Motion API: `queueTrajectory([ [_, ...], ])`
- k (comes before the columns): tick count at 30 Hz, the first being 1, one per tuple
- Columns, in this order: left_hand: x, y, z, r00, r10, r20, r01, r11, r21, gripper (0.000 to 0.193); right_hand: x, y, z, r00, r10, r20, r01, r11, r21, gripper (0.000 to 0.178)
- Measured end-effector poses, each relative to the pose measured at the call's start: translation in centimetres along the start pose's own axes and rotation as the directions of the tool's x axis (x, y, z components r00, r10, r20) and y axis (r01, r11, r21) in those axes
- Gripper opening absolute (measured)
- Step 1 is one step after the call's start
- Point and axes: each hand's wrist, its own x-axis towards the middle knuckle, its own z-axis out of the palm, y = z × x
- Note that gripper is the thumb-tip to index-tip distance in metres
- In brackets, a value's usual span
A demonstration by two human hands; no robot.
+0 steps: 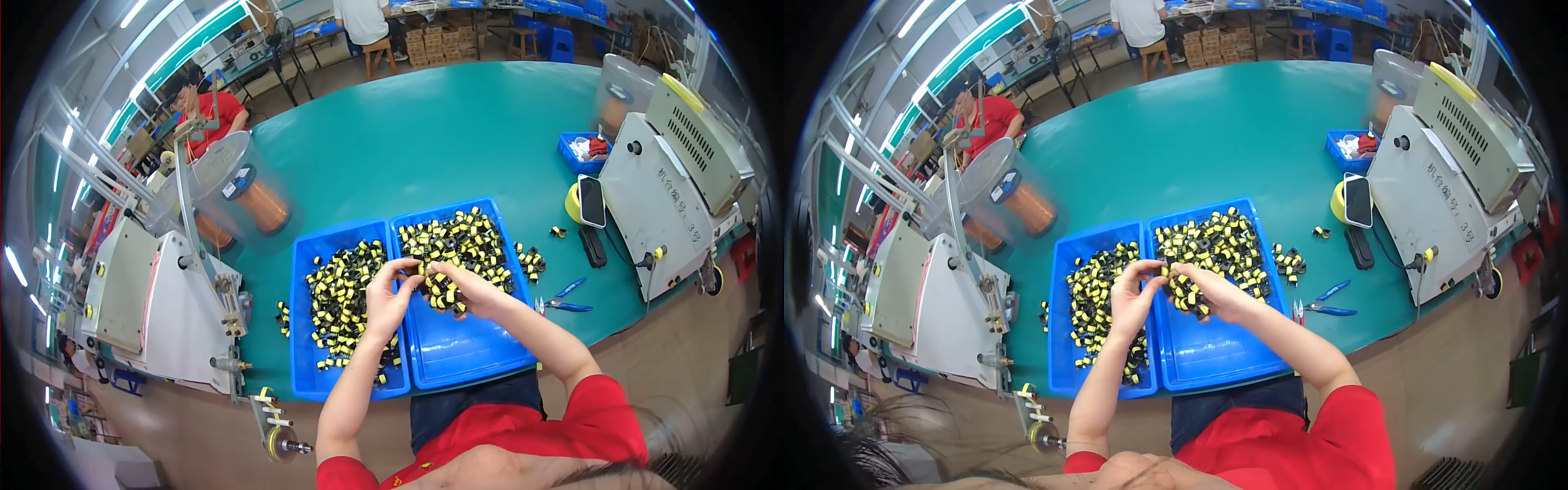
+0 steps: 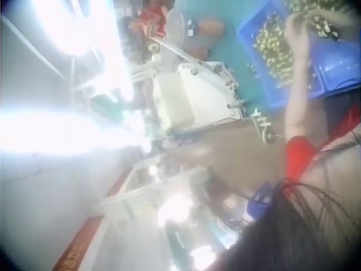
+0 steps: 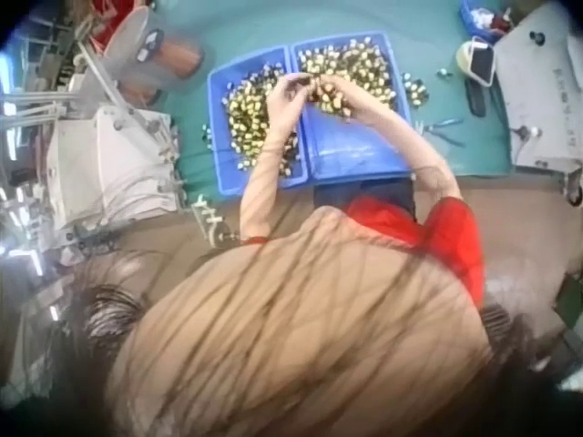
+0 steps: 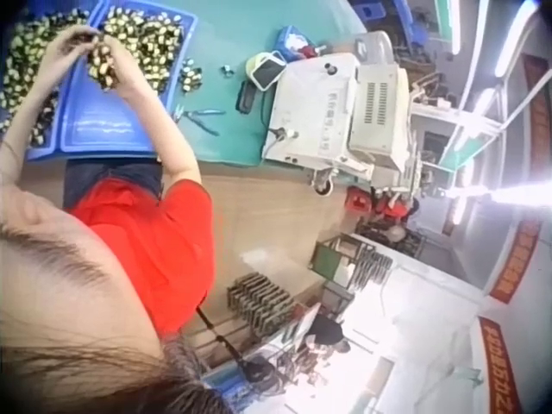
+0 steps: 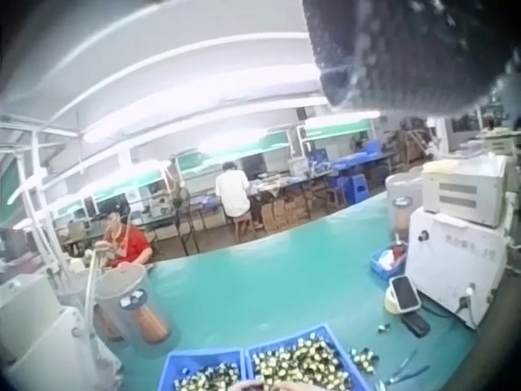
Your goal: The person sorts small electronic components by hand, transferring them from one plastic bin into another.
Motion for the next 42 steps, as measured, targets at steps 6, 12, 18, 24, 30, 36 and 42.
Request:
queueTrajectory([
  [6,0.3,-1.1,0.2,0.982,0.156,-0.109,-0.17,0.977,-0.132,0.037,-0.8,-0.1,0.4,0.999,0.025,0.048,-0.041,0.925,0.378,0.043],
  [12,0.0,0.0,0.6,0.976,0.153,-0.157,-0.173,0.977,-0.121,0.032,-0.1,0.8,-1.1,0.996,0.011,0.084,-0.049,0.884,0.464,0.048],
  [18,-0.3,0.0,0.7,0.988,0.07,-0.139,-0.09,0.985,-0.145,0.036,-0.3,0.5,-1.0,0.996,-0.086,0.022,0.07,0.912,0.405,0.051],
  [24,-0.4,-0.1,0.9,0.976,0.159,-0.151,-0.162,0.987,-0.007,0.034,-0.5,0.0,-1.1,0.995,-0.097,-0.032,0.101,0.896,0.433,0.049],
  [30,-0.3,0.7,0.3,0.934,-0.271,0.233,0.357,0.723,-0.591,0.03,-0.6,-0.1,-1.5,0.991,-0.131,-0.029,0.131,0.893,0.43,0.05],
  [36,-0.3,0.0,0.2,0.875,-0.274,0.4,0.485,0.477,-0.733,0.033,-0.7,-0.2,-1.7,0.987,-0.156,-0.046,0.161,0.891,0.425,0.05],
  [42,-0.4,-0.7,0.1,0.892,-0.26,0.371,0.447,0.634,-0.631,0.03,-0.6,-0.1,-1.5,0.991,-0.135,0.023,0.121,0.942,0.313,0.05],
])
